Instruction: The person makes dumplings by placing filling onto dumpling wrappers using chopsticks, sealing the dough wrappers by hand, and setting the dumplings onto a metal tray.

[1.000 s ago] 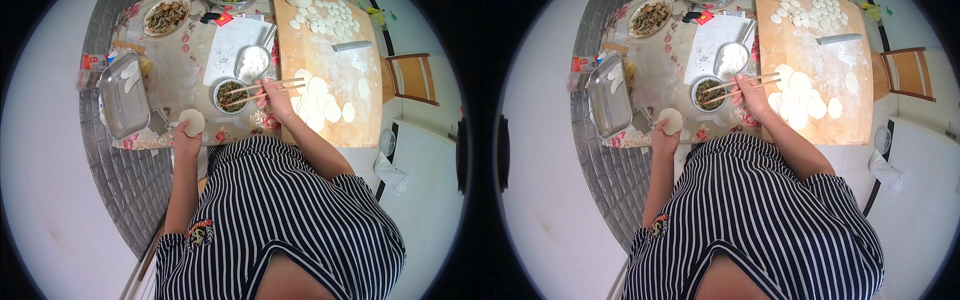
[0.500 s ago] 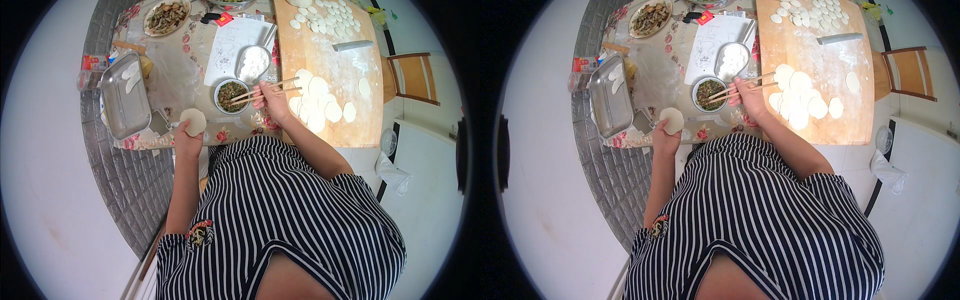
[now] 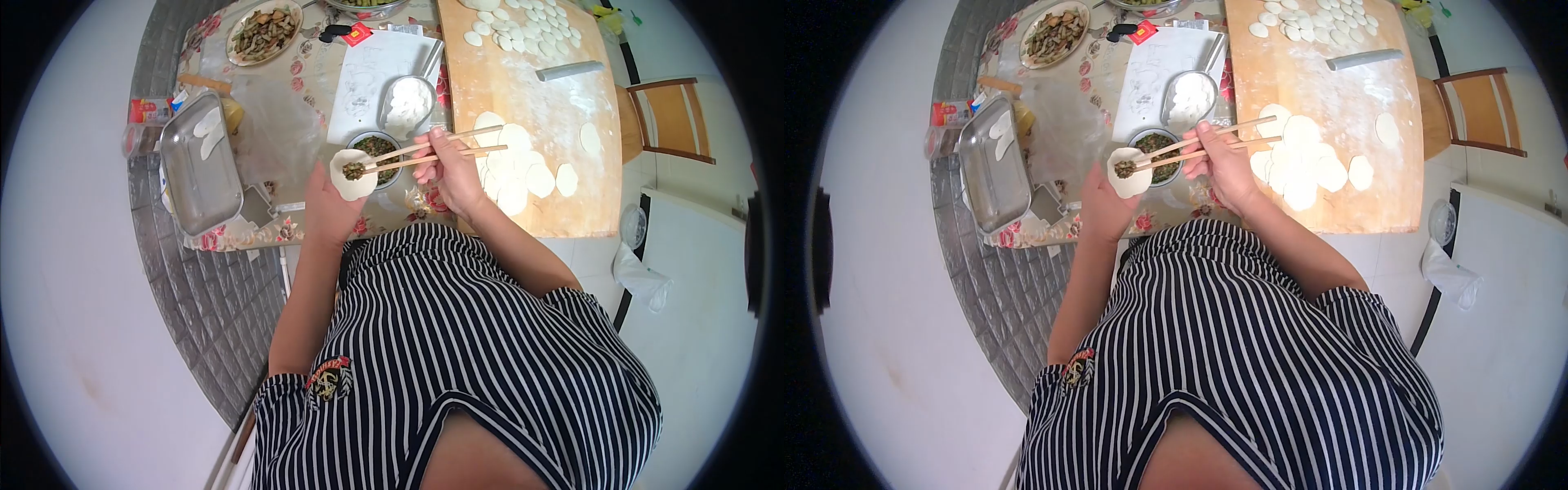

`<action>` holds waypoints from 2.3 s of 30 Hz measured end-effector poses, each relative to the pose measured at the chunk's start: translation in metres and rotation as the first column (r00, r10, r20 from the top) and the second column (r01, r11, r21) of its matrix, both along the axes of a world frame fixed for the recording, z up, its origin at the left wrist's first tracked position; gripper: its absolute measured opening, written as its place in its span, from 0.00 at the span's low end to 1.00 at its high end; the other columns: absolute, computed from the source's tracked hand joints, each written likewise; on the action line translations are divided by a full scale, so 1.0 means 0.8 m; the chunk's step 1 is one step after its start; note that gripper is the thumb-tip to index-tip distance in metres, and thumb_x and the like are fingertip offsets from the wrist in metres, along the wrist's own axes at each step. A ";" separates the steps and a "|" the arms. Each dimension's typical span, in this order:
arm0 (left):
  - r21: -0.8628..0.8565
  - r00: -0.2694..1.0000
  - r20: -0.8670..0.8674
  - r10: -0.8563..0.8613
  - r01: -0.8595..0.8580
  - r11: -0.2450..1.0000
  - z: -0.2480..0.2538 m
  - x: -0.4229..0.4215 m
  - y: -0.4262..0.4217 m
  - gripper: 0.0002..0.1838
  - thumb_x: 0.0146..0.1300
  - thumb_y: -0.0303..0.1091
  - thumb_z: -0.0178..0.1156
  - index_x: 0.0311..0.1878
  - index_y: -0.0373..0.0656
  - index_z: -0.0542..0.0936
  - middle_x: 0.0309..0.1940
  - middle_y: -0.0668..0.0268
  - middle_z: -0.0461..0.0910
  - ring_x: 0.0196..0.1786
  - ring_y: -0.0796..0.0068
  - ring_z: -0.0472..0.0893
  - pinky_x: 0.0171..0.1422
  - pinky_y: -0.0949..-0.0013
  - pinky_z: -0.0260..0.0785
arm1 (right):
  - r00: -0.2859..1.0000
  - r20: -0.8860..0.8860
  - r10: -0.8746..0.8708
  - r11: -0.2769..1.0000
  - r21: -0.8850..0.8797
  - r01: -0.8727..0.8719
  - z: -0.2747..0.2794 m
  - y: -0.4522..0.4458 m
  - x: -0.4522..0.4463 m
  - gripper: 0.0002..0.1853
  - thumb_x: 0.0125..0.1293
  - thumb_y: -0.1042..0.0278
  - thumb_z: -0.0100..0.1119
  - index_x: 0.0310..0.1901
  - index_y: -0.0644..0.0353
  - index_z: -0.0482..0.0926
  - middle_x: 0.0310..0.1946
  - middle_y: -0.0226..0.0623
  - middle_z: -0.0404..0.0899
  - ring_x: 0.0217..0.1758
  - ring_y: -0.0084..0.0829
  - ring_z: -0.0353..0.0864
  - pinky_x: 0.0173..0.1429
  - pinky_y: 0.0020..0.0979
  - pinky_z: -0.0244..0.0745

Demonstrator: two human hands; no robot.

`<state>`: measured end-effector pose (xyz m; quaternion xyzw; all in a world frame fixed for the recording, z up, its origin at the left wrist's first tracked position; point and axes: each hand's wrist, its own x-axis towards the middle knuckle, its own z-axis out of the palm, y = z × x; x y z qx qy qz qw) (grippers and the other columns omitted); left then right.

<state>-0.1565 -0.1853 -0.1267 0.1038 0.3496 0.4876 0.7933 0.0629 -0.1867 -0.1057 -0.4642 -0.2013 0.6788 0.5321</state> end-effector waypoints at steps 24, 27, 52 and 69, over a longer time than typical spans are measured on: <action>-0.310 0.973 0.129 0.192 -0.144 0.940 0.012 0.002 0.008 0.20 0.77 0.37 0.40 0.62 0.34 0.68 0.60 0.54 0.75 0.64 0.57 0.74 0.71 0.53 0.67 | 0.959 0.245 0.140 0.957 0.216 -0.194 0.009 -0.004 0.006 0.19 0.76 0.61 0.48 0.47 0.73 0.78 0.36 0.42 0.81 0.31 0.28 0.83 0.37 0.26 0.81; -0.324 0.971 0.113 0.208 -0.162 0.932 0.011 -0.004 0.006 0.19 0.77 0.36 0.42 0.63 0.34 0.68 0.60 0.54 0.75 0.64 0.57 0.74 0.71 0.53 0.66 | 0.954 0.267 0.136 0.952 0.232 -0.200 0.013 -0.007 0.011 0.20 0.77 0.60 0.46 0.48 0.73 0.77 0.35 0.42 0.81 0.30 0.28 0.82 0.36 0.27 0.81; -0.220 0.963 0.235 0.132 -0.079 0.972 0.020 -0.009 -0.002 0.19 0.76 0.36 0.43 0.62 0.34 0.69 0.60 0.55 0.75 0.64 0.58 0.74 0.70 0.52 0.67 | 0.994 0.090 0.061 0.993 0.092 -0.070 0.022 -0.001 -0.011 0.19 0.76 0.59 0.49 0.43 0.71 0.79 0.28 0.39 0.78 0.24 0.28 0.82 0.29 0.24 0.81; -0.204 0.951 0.286 0.116 -0.058 0.977 0.000 -0.012 -0.012 0.20 0.76 0.37 0.43 0.63 0.33 0.68 0.59 0.53 0.76 0.63 0.57 0.75 0.69 0.53 0.69 | 0.993 0.071 0.091 0.994 0.045 -0.095 0.012 0.001 -0.015 0.21 0.76 0.57 0.49 0.43 0.72 0.79 0.30 0.40 0.79 0.24 0.27 0.82 0.29 0.23 0.82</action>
